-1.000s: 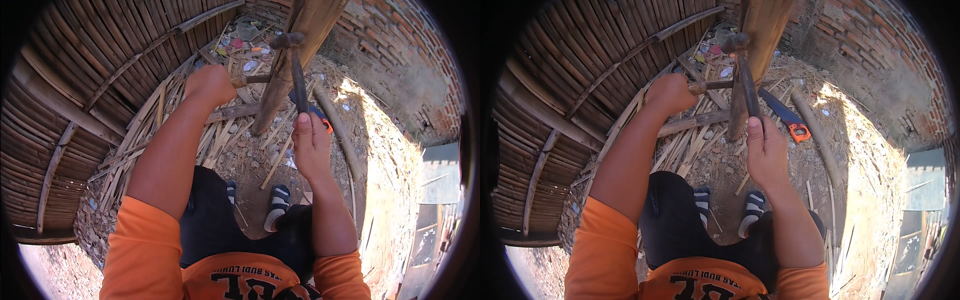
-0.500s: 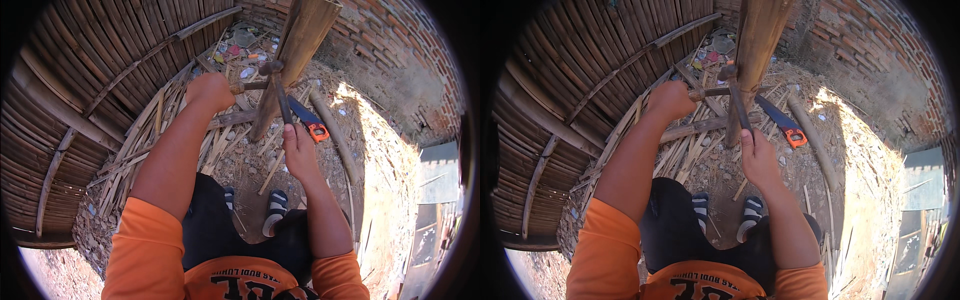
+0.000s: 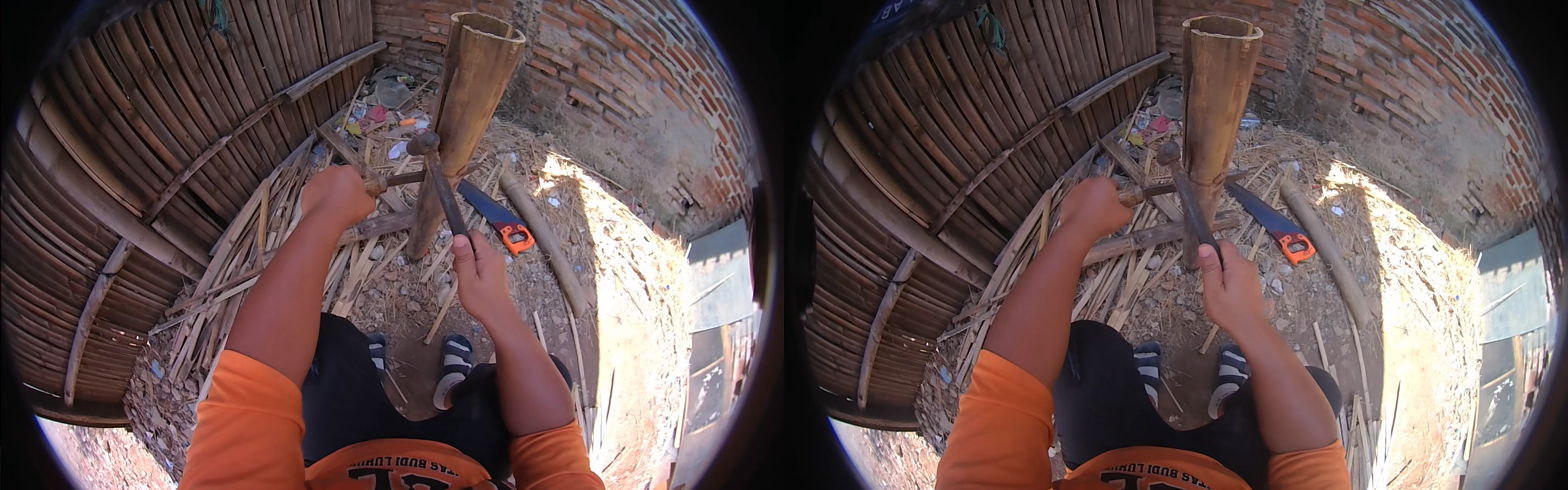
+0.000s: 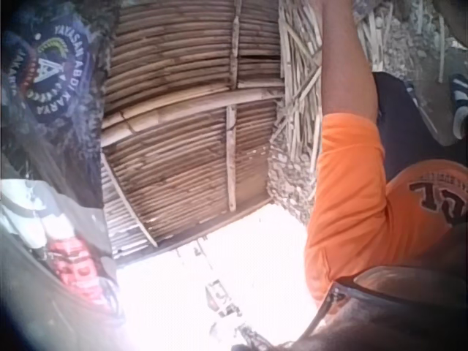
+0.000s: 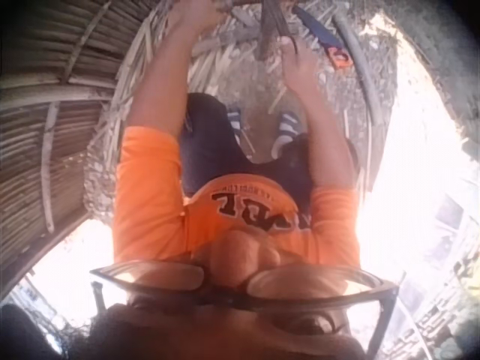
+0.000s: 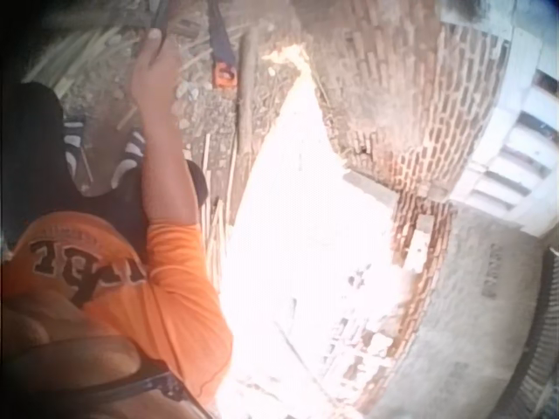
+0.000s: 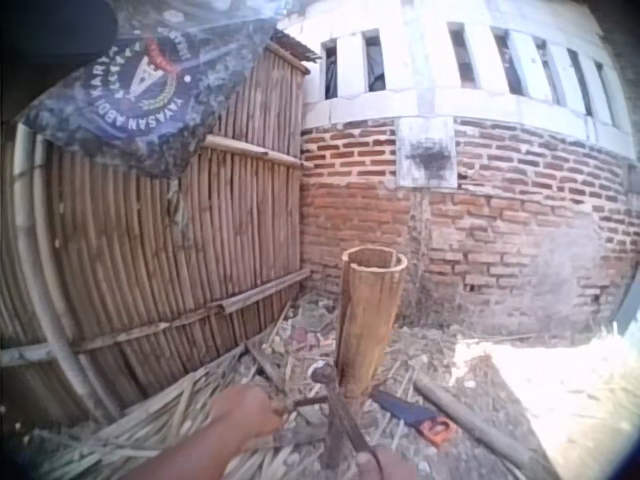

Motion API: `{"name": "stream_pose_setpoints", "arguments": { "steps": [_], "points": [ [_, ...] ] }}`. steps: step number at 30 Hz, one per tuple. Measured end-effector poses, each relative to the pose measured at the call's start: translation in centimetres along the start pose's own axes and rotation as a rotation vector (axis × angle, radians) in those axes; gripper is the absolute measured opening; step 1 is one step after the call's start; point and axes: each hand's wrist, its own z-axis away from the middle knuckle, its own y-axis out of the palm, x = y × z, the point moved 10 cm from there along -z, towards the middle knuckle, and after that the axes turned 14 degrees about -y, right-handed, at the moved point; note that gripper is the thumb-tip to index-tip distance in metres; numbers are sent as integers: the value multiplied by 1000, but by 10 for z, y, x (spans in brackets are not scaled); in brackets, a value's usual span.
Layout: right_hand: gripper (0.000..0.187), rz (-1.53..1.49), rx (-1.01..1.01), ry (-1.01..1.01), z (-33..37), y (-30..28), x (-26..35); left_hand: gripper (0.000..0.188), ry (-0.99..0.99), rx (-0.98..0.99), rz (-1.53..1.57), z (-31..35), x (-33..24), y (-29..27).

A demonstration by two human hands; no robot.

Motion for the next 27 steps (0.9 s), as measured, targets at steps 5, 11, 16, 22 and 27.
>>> {"name": "stream_pose_setpoints", "arguments": {
  "steps": [5,11,16,22,27],
  "points": [
    [43,-18,-10,15,7,-1,-7,48,-18,23,-4,3,-8,0],
    [44,-14,74,57,3,6,-2,39,-33,-48,-25,1,7,-3],
    [45,44,121,31,6,22,-27,41,-1,-61,-22,-4,7,1],
    [47,-75,35,48,0,-3,0,42,-9,-70,-24,-2,14,2],
    [45,17,165,83,11,24,-23,44,15,-81,8,-3,5,1]
  ]
}}
